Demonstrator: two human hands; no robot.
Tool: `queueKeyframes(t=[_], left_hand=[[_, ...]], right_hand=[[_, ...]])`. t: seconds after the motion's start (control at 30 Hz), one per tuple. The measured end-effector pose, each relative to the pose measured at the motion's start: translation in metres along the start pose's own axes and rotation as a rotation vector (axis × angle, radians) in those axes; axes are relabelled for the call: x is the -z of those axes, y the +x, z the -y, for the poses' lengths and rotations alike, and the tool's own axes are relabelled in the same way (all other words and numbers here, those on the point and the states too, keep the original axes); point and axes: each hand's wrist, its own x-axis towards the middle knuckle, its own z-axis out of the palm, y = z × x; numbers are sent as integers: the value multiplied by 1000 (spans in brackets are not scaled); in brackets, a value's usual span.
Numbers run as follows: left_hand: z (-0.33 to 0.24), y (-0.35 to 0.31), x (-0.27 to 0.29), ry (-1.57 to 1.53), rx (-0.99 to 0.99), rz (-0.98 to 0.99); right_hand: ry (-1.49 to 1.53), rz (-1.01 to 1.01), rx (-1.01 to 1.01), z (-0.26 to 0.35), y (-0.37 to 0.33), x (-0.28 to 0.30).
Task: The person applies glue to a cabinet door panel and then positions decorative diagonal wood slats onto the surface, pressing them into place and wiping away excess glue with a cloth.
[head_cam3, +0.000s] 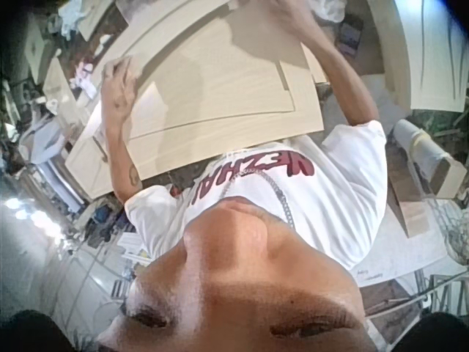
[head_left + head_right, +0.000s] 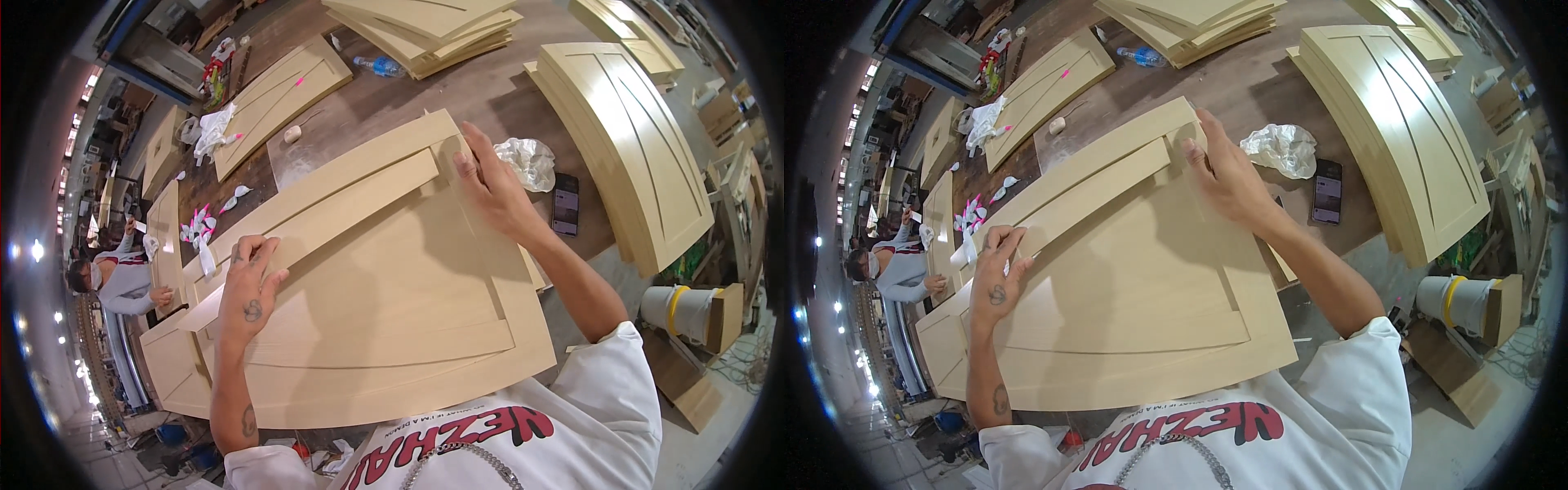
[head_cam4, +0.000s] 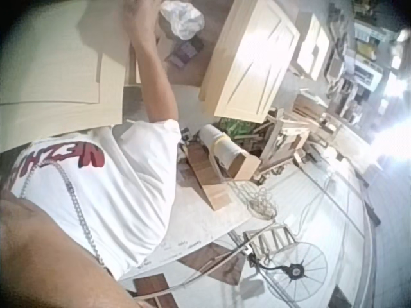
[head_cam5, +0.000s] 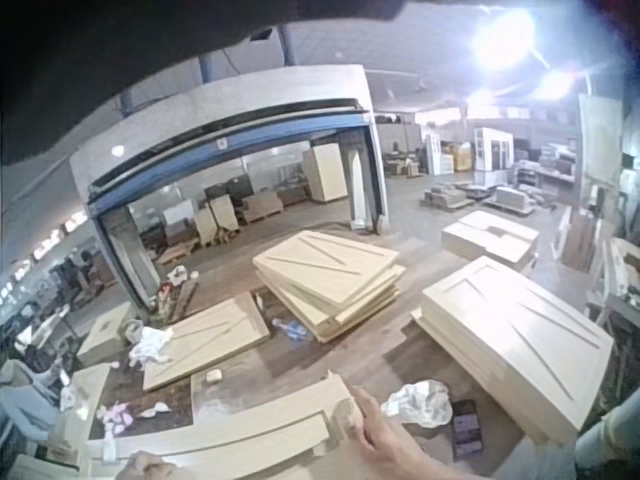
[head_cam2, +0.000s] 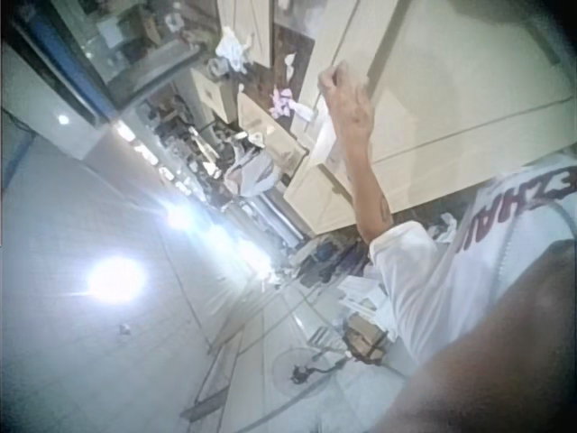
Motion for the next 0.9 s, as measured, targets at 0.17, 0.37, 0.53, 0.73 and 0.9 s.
queueKeyframes(t=[0.17, 0.37, 0.53, 0.73, 0.9], left_hand=[[3, 5, 0, 0, 13, 9], [5, 10, -4, -2, -21, -1], [3, 11, -4, 19, 6, 14], [5, 9, -12, 12, -10, -2], [4, 5, -23, -78, 55, 17]], right_hand=[[2, 25, 25, 10, 0, 2], [-32, -16, 77, 1, -1, -1], [-7, 28, -25, 15, -1, 2], [-28, 31, -39, 8, 1, 1], [-104, 11, -1, 7, 1, -1]])
